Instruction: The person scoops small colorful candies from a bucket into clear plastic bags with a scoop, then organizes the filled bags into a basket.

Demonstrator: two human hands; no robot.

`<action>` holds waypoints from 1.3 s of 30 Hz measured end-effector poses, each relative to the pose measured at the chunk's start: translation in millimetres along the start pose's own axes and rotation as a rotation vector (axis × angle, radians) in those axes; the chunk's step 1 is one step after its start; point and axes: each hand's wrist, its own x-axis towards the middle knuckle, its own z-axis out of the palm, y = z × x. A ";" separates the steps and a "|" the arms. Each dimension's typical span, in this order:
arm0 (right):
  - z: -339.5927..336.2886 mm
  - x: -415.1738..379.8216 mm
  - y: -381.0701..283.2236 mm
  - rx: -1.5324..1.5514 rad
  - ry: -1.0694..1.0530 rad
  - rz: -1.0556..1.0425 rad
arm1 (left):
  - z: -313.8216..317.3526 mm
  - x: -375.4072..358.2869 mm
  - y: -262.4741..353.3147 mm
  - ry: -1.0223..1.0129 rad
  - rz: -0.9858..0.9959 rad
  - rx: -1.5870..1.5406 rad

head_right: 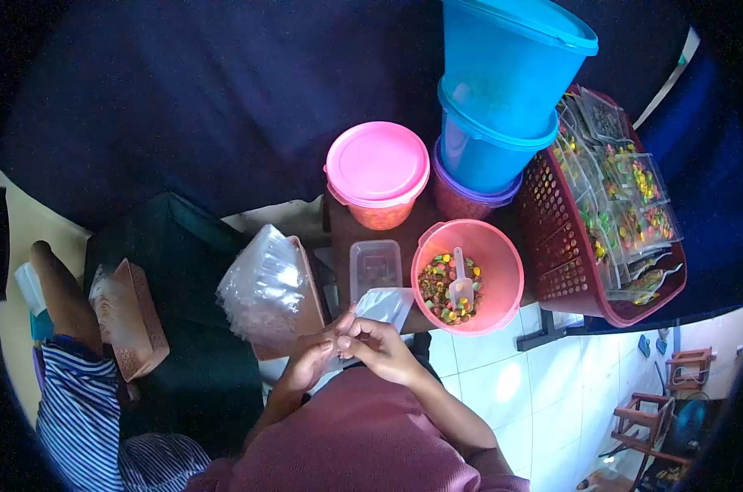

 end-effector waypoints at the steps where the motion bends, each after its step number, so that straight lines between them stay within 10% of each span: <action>1: -5.4 -4.7 -7.9 0.005 -0.007 0.005 | 8.4 4.3 2.2 0.010 0.000 0.002; 33: -104.4 -29.6 -80.1 -0.179 -0.199 -0.100 | 114.8 72.9 -19.6 0.306 0.157 0.697; 39: -99.7 -33.8 -100.1 -0.757 -0.042 -0.390 | 126.4 79.0 -12.4 0.435 0.277 1.096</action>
